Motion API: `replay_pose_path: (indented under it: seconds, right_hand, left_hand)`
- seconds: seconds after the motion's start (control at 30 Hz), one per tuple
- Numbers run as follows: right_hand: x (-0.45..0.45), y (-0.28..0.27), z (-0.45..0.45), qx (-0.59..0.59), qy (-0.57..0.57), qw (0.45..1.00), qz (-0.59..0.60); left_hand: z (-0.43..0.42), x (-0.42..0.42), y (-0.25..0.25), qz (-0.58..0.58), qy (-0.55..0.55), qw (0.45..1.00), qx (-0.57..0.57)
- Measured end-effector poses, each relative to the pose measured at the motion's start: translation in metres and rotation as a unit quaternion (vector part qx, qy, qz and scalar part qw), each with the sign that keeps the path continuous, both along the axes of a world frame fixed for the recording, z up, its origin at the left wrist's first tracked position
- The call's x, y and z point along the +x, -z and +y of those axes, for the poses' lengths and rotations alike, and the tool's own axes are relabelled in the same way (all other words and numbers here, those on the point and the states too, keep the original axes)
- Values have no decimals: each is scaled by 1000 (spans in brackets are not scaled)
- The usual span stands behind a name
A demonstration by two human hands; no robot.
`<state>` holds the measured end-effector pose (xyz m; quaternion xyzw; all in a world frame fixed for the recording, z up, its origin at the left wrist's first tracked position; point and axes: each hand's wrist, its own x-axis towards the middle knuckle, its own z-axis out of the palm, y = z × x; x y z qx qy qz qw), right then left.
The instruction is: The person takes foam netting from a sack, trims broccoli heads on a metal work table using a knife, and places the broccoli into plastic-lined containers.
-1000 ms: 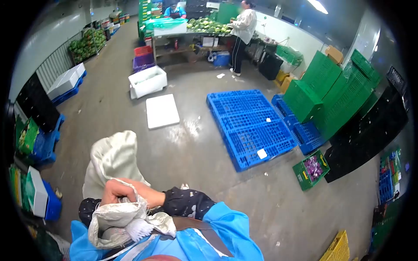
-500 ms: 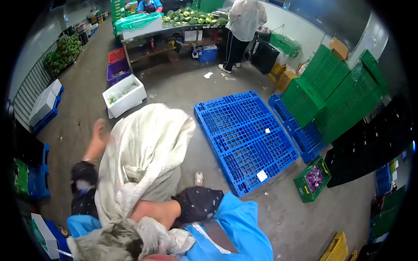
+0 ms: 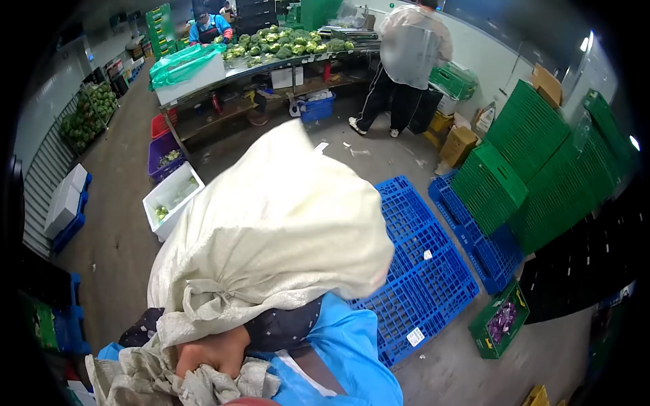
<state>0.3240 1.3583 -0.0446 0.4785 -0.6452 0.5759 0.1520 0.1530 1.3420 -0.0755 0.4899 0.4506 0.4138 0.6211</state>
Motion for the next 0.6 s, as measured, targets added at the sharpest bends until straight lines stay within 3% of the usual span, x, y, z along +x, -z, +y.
replay_pose_path:
  seconds: [0.17, 0.23, 0.37, 0.43, 0.53, 0.6]
  right_hand:
    - [-24, 67, 126, -104, -39, 988, -109]
    - [-36, 73, 189, -65, 14, 990, -120]
    - [-73, 39, 334, 2, 67, 993, -99]
    - [-82, 31, 397, 40, 160, 980, -112]
    - [-77, 3, 493, 65, 261, 963, -27]
    - [-83, 8, 536, 18, 203, 976, -77]
  left_hand:
    - [147, 1, 36, -1, 48, 998, 26]
    - [213, -1, 45, -2, 80, 996, 48]
    - [345, -5, 35, -13, 159, 983, 94]
    - [407, -5, 26, -17, 193, 976, 100]
    - [501, -8, 6, -24, 231, 967, 107]
    - [558, -12, 4, -24, 249, 962, 108]
